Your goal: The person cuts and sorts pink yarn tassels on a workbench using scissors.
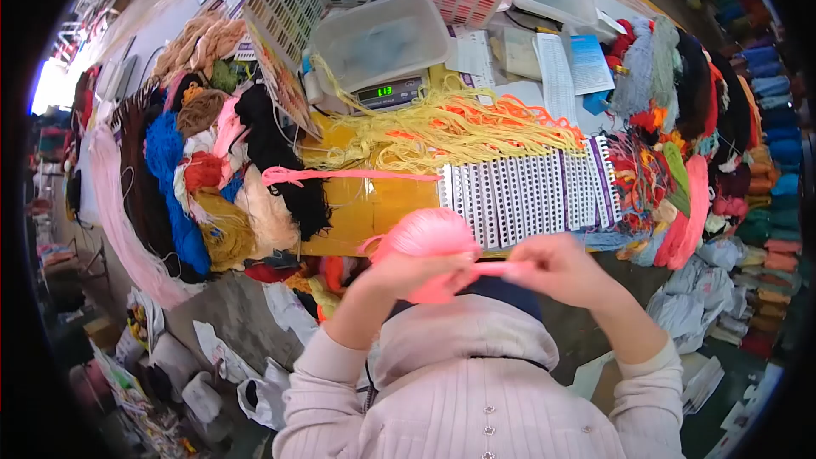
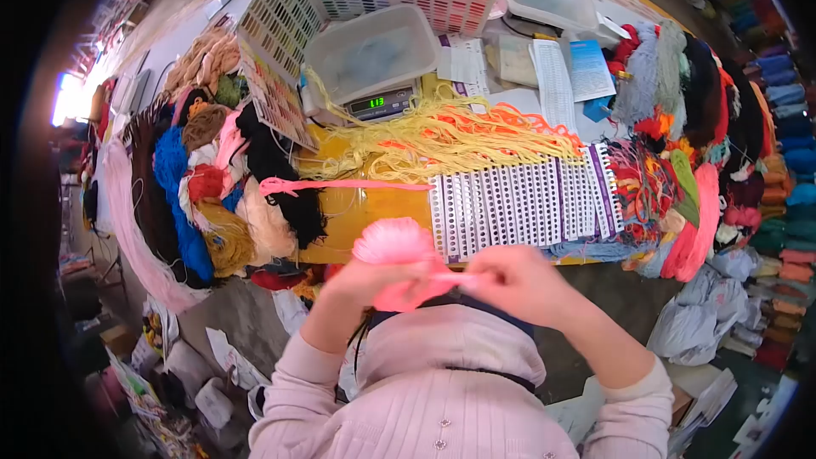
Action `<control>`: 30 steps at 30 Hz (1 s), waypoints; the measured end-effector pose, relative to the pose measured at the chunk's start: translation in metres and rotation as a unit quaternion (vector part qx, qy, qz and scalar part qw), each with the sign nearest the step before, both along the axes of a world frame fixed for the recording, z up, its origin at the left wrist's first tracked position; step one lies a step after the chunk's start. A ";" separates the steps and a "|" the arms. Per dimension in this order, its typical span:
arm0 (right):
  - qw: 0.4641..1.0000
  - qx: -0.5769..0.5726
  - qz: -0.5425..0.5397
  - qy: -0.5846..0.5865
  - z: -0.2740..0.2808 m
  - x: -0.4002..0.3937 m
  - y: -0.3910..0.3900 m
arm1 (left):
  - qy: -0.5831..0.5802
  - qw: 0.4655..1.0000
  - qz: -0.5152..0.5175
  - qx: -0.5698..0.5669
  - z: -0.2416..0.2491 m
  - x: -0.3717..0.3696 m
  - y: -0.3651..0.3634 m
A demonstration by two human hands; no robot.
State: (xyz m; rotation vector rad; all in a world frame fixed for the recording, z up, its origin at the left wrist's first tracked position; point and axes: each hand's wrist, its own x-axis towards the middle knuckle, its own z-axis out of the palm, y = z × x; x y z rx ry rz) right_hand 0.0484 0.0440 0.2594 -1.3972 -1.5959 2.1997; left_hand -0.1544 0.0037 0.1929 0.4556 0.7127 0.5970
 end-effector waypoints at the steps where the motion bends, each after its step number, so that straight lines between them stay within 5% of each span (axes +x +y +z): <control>1: 0.999 0.036 0.016 0.016 -0.001 0.007 0.006 | 0.009 0.997 0.071 -0.034 -0.004 -0.008 -0.001; 3: 0.992 0.110 0.042 0.048 -0.004 0.020 0.020 | 0.030 0.971 0.215 -0.096 -0.019 -0.023 -0.005; 4: 0.983 0.076 -0.011 0.166 -0.013 0.028 0.026 | 0.042 0.949 0.290 -0.116 -0.029 -0.033 -0.006; 6: 0.897 -0.063 -0.178 0.399 -0.038 0.049 0.042 | -0.155 0.872 0.444 -0.134 -0.074 -0.077 -0.025; 9: 0.847 -0.126 -0.350 0.379 -0.096 0.102 0.072 | -0.451 0.657 0.591 -0.129 -0.177 -0.168 -0.112; 11: 0.843 -0.122 -0.464 0.244 -0.145 0.158 0.095 | -0.229 0.668 0.673 -0.219 -0.185 -0.197 -0.142; 14: 0.785 -0.060 -0.602 0.137 -0.199 0.269 0.125 | 0.199 0.664 0.641 -0.330 -0.204 -0.215 -0.164; 15: 0.730 -0.016 -0.655 0.193 -0.206 0.310 0.134 | 0.278 0.642 0.643 -0.310 -0.191 -0.202 -0.149; 17: 0.755 0.082 -0.634 0.148 -0.206 0.364 0.149 | 0.352 0.595 0.665 -0.284 -0.174 -0.186 -0.126; 19: 0.782 0.161 -0.593 0.103 -0.195 0.384 0.160 | 0.172 0.646 0.705 -0.236 -0.185 -0.193 -0.137; 21: 0.817 0.222 -0.528 0.064 -0.174 0.361 0.166 | -0.182 0.719 0.656 -0.138 -0.196 -0.208 -0.159; 25: 0.858 0.421 -0.239 -0.173 -0.218 0.186 0.124 | -0.314 0.816 0.446 -0.191 -0.258 -0.100 -0.078; 30: 0.907 0.359 -0.205 -0.084 -0.328 0.024 0.075 | 0.123 0.892 0.375 -0.221 -0.253 0.007 0.032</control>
